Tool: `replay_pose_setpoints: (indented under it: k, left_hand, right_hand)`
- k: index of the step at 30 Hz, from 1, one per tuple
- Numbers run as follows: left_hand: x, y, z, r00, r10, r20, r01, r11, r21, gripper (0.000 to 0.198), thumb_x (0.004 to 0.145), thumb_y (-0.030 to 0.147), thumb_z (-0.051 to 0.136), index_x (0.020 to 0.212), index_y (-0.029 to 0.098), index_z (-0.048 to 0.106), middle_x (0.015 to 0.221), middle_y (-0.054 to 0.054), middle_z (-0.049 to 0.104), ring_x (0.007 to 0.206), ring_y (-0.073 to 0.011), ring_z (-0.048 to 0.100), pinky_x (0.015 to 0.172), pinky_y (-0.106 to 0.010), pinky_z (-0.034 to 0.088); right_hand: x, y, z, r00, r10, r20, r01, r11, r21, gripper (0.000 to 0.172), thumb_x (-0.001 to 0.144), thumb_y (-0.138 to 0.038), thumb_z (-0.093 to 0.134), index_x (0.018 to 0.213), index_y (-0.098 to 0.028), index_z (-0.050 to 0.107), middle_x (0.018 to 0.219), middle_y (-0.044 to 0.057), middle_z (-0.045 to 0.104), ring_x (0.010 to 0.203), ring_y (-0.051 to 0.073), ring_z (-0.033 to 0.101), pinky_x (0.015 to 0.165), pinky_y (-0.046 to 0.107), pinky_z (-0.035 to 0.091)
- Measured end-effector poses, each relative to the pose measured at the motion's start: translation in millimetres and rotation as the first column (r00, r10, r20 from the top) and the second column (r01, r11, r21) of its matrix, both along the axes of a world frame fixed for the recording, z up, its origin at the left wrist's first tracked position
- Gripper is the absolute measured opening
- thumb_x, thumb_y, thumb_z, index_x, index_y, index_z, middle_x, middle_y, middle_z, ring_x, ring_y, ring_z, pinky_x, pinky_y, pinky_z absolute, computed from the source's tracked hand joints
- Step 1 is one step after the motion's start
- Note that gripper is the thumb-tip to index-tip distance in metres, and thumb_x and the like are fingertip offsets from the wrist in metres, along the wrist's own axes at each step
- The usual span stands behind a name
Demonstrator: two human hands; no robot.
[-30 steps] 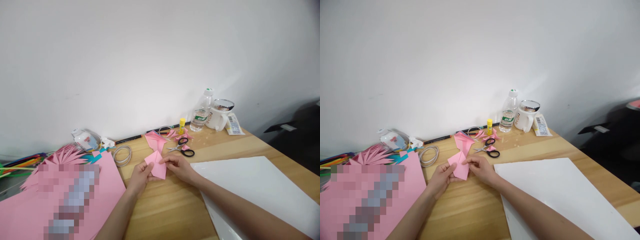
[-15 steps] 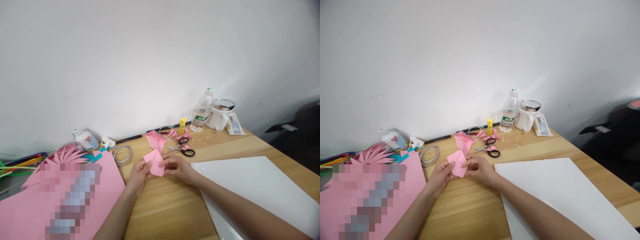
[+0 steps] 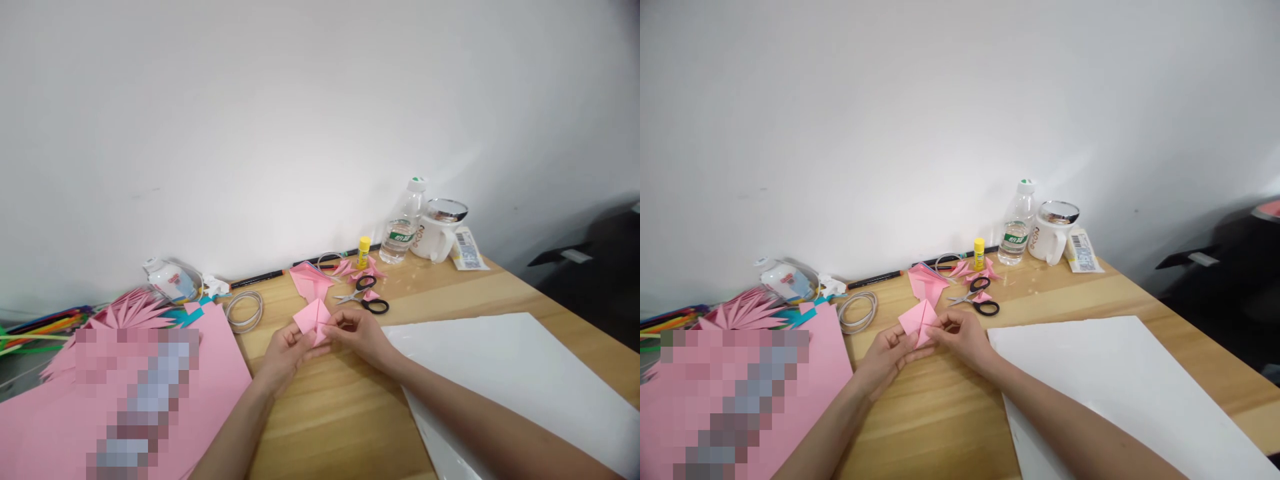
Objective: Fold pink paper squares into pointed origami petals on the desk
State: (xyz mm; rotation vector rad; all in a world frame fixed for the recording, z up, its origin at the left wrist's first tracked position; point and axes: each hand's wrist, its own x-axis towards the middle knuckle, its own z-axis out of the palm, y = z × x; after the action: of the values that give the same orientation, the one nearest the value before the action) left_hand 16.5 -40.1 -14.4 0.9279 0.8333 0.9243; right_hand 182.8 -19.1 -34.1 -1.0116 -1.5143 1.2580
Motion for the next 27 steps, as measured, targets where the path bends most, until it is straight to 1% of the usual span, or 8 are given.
replay_pose_setpoints:
  k: [4, 6, 10, 15, 24, 27]
  left_hand:
    - [2.4, -0.1, -2.0, 0.989, 0.033, -0.141, -0.038, 0.999, -0.037, 0.039, 0.057, 0.023, 0.075, 0.093, 0.011, 0.065, 0.091, -0.011, 0.070, 0.084, -0.0255, 0.065, 0.074, -0.036, 0.051]
    - [2.4, -0.3, -2.0, 0.983, 0.045, -0.177, -0.056, 0.997, -0.062, 0.039, 0.057, 0.024, 0.075, 0.092, 0.011, 0.065, 0.088, -0.011, 0.071, 0.080, -0.0255, 0.066, 0.072, -0.036, 0.052]
    - [1.5, -0.4, -2.5, 0.989, 0.078, -0.126, -0.086, 0.994, -0.061, 0.037, 0.060, 0.025, 0.074, 0.092, 0.010, 0.065, 0.090, -0.012, 0.071, 0.081, -0.0250, 0.066, 0.074, -0.035, 0.052]
    - [0.5, 0.4, -7.1, 0.991, 0.107, -0.077, -0.114, 0.989, -0.089, 0.037, 0.058, 0.021, 0.075, 0.091, 0.009, 0.065, 0.088, -0.014, 0.071, 0.079, -0.0243, 0.067, 0.075, -0.034, 0.052]
    - [-0.1, 0.0, -6.8, 0.985, 0.128, -0.112, -0.139, 0.986, -0.093, 0.032, 0.060, 0.023, 0.074, 0.087, 0.008, 0.066, 0.083, -0.013, 0.071, 0.075, -0.0212, 0.067, 0.071, -0.030, 0.053]
    - [-0.1, 0.5, -8.3, 0.978, 0.135, -0.161, -0.148, 0.986, -0.075, 0.032, 0.060, 0.025, 0.074, 0.086, 0.009, 0.067, 0.081, -0.012, 0.072, 0.072, -0.0206, 0.067, 0.069, -0.029, 0.053]
  right_hand:
    - [-1.7, -0.1, -6.1, 0.999, -0.035, -0.023, 0.034, 0.999, -0.035, 0.030, 0.063, -0.042, 0.068, 0.067, -0.014, 0.058, 0.063, 0.002, 0.058, 0.056, 0.011, 0.052, 0.052, 0.023, 0.042]
    - [-2.5, 0.0, -9.4, 0.998, -0.049, -0.037, 0.048, 0.998, -0.037, 0.031, 0.062, -0.042, 0.069, 0.071, -0.015, 0.056, 0.063, 0.000, 0.055, 0.055, 0.010, 0.049, 0.050, 0.022, 0.040]
    - [-3.5, -0.2, -11.5, 0.997, -0.060, -0.057, 0.058, 0.998, -0.030, 0.034, 0.059, -0.042, 0.071, 0.072, -0.016, 0.052, 0.060, -0.003, 0.049, 0.053, 0.009, 0.044, 0.048, 0.021, 0.035]
    - [-4.0, -1.5, -6.8, 0.996, -0.039, -0.074, 0.036, 0.999, -0.040, 0.033, 0.059, -0.041, 0.072, 0.069, -0.016, 0.052, 0.061, -0.003, 0.048, 0.054, 0.009, 0.044, 0.050, 0.022, 0.035]
    - [-3.9, -3.0, -4.8, 0.999, -0.036, -0.027, 0.036, 0.999, -0.007, 0.026, 0.064, -0.037, 0.069, 0.067, -0.015, 0.054, 0.061, -0.002, 0.051, 0.054, 0.010, 0.045, 0.050, 0.021, 0.035]
    - [-4.1, -4.2, -3.7, 0.999, 0.006, -0.040, -0.004, 1.000, 0.031, 0.023, 0.066, -0.035, 0.067, 0.066, -0.015, 0.056, 0.061, -0.001, 0.052, 0.055, 0.010, 0.047, 0.051, 0.021, 0.037]
